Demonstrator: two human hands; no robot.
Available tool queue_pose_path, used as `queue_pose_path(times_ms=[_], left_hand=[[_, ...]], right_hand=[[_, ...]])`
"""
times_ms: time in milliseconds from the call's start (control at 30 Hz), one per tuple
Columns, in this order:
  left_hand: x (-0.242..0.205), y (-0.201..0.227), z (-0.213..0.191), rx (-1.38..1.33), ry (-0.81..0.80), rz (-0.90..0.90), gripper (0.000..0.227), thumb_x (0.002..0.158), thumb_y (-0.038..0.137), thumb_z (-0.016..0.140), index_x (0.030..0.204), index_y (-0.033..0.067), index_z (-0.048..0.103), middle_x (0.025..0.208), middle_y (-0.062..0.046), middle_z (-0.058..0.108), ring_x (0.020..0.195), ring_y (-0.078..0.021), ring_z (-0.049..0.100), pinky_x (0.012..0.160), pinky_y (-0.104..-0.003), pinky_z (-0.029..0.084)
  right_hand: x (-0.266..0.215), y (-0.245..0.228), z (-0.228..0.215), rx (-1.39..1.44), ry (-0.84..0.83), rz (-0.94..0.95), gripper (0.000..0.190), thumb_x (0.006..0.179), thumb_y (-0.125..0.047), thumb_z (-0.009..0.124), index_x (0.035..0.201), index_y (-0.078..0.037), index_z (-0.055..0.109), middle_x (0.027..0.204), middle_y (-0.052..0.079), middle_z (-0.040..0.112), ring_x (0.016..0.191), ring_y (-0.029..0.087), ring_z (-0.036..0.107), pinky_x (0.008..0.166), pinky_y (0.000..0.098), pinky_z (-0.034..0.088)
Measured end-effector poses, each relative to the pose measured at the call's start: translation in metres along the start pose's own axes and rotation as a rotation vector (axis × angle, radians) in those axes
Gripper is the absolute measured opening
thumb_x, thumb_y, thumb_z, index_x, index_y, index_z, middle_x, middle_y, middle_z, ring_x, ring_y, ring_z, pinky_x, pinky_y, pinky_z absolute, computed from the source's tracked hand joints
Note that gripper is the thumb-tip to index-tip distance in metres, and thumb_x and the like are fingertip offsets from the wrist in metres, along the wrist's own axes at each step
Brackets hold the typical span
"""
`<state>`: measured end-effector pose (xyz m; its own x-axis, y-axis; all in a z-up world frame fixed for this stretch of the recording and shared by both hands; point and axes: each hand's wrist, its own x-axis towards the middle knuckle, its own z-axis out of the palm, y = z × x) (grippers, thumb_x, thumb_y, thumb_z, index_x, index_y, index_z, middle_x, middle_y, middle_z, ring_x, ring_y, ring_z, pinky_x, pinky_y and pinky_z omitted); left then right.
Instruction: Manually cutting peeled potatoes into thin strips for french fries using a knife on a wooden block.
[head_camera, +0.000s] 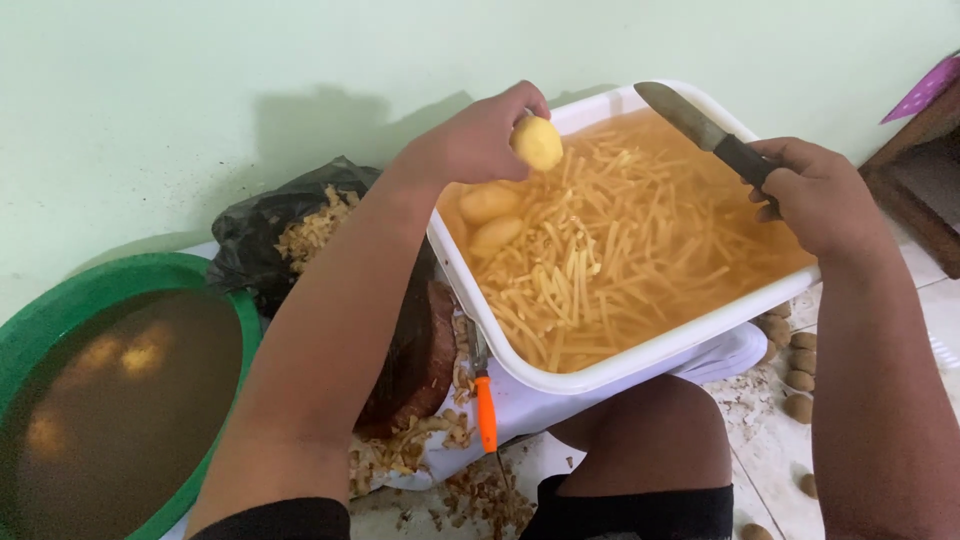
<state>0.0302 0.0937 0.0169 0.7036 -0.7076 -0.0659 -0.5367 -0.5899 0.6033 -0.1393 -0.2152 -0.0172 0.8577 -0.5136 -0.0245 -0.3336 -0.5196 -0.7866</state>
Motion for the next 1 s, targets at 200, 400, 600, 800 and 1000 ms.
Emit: queue_pose_path(times_ms=[200, 400, 600, 800, 1000], left_hand=[[-0.019, 0.014, -0.001, 0.120, -0.035, -0.112, 0.056, 0.081, 0.001, 0.062, 0.130, 0.0283, 0.054, 0.119, -0.002, 0.063, 0.092, -0.0190, 0.058, 0.070, -0.034, 0.044], [-0.020, 0.006, 0.018, 0.244, -0.127, -0.172, 0.073, 0.083, 0.024, 0.073, 0.150, 0.0330, 0.046, 0.121, 0.001, 0.067, 0.105, -0.0200, 0.065, 0.084, -0.038, 0.048], [-0.009, -0.005, 0.045, 0.644, -0.334, -0.200, 0.036, 0.072, 0.033, 0.075, 0.103, 0.0173, 0.066, 0.098, -0.003, 0.069, 0.090, -0.0235, 0.067, 0.069, -0.038, 0.050], [-0.029, 0.021, 0.044, 0.704, -0.453, -0.209, 0.073, 0.084, 0.034, 0.071, 0.154, 0.0296, 0.050, 0.130, 0.002, 0.064, 0.118, -0.0222, 0.063, 0.084, -0.039, 0.055], [-0.048, 0.016, 0.011, 0.280, -0.209, -0.098, 0.066, 0.078, 0.033, 0.079, 0.138, 0.0226, 0.052, 0.130, -0.002, 0.066, 0.108, -0.0218, 0.065, 0.086, -0.038, 0.049]], right_hand=[[-0.002, 0.000, 0.000, 0.006, 0.005, 0.002, 0.047, 0.093, -0.010, 0.043, 0.131, -0.017, 0.070, 0.096, 0.009, 0.063, 0.077, 0.023, 0.059, 0.074, 0.0349, 0.041], [0.014, 0.017, 0.001, 0.056, -0.014, -0.066, 0.045, 0.091, -0.007, 0.042, 0.126, -0.012, 0.071, 0.093, 0.011, 0.061, 0.079, 0.022, 0.057, 0.077, 0.0334, 0.050], [-0.008, -0.011, 0.001, -0.052, 0.000, 0.079, 0.051, 0.089, -0.011, 0.041, 0.129, -0.026, 0.069, 0.098, 0.005, 0.063, 0.081, 0.019, 0.061, 0.051, 0.0369, 0.026], [0.002, 0.002, 0.000, -0.020, 0.001, 0.022, 0.049, 0.087, -0.010, 0.043, 0.126, -0.022, 0.070, 0.094, 0.005, 0.064, 0.076, 0.021, 0.060, 0.056, 0.0372, 0.032], [-0.006, -0.008, 0.000, -0.021, -0.011, 0.040, 0.052, 0.089, -0.010, 0.040, 0.131, -0.021, 0.069, 0.098, 0.007, 0.063, 0.082, 0.024, 0.062, 0.055, 0.0374, 0.030]])
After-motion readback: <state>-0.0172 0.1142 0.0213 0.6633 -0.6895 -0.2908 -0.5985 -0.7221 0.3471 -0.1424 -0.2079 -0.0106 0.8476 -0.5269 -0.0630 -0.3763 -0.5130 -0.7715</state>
